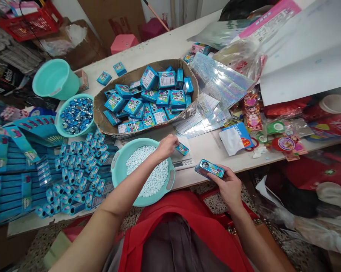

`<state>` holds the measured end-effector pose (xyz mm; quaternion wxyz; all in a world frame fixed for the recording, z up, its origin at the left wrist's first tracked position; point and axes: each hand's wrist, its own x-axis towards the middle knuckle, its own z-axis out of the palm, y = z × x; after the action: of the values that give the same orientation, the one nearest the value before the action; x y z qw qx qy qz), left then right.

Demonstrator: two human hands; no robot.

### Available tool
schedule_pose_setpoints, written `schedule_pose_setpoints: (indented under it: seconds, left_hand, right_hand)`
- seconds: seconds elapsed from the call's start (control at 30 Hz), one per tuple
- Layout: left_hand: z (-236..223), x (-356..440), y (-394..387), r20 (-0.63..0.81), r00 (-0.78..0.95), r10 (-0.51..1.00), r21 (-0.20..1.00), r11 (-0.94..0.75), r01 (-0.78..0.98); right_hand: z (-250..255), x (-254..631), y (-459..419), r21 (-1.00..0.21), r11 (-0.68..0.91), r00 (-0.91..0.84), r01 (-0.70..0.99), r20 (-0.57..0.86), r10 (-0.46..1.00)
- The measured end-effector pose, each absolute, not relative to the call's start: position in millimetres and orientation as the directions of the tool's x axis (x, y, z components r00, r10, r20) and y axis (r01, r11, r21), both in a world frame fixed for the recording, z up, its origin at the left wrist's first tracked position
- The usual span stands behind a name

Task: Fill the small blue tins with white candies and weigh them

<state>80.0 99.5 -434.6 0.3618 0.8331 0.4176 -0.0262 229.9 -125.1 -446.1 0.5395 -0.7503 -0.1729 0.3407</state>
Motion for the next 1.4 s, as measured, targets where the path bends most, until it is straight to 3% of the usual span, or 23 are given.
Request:
schedule_pose_setpoints:
  seconds: [0.2,0.5,0.77,0.97,1.1,1.27,1.4]
  left_hand:
    - [-434.6,81.6,96.9,-0.326,0.706,0.628,0.493,-0.525,0.694]
    - [-432.8,81.3,101.0,-0.250,0.731,0.634,0.559,-0.522,0.644]
    - [-428.7,54.1,100.9,-0.151,0.534,0.832,0.697,-0.293,0.654]
    - [-443.5,-3.4,91.5,-0.285,0.312,0.906,0.776,0.028,0.630]
    - [-452.1,-17.1,84.2,-0.343,0.279,0.897,0.784,0.110,0.611]
    - [-441.1,6.1,80.5,-0.284,0.358,0.890,0.721,-0.048,0.691]
    - [-436.9,36.2,81.5,-0.154,0.596,0.788,0.635,-0.383,0.671]
  right_hand:
    - [-450.7,235.8,-129.1,-0.917,-0.387,0.733,-0.098,-0.329,0.595]
    - [-452.9,238.4,-125.6,-0.914,-0.394,0.737,-0.097,-0.333,0.589]
    - [-455.6,238.1,-126.5,-0.915,-0.389,0.764,-0.111,-0.329,0.556]
    - [-483.6,244.6,-127.5,-0.942,-0.316,0.830,-0.114,-0.265,0.491]
    - [-509.1,252.8,-116.4,-0.956,-0.282,0.869,-0.080,-0.205,0.450]
    - [-533.2,259.6,-101.0,-0.964,-0.265,0.889,-0.033,-0.149,0.432]
    - [-535.4,256.9,-103.9,-0.942,-0.322,0.865,0.099,-0.078,0.496]
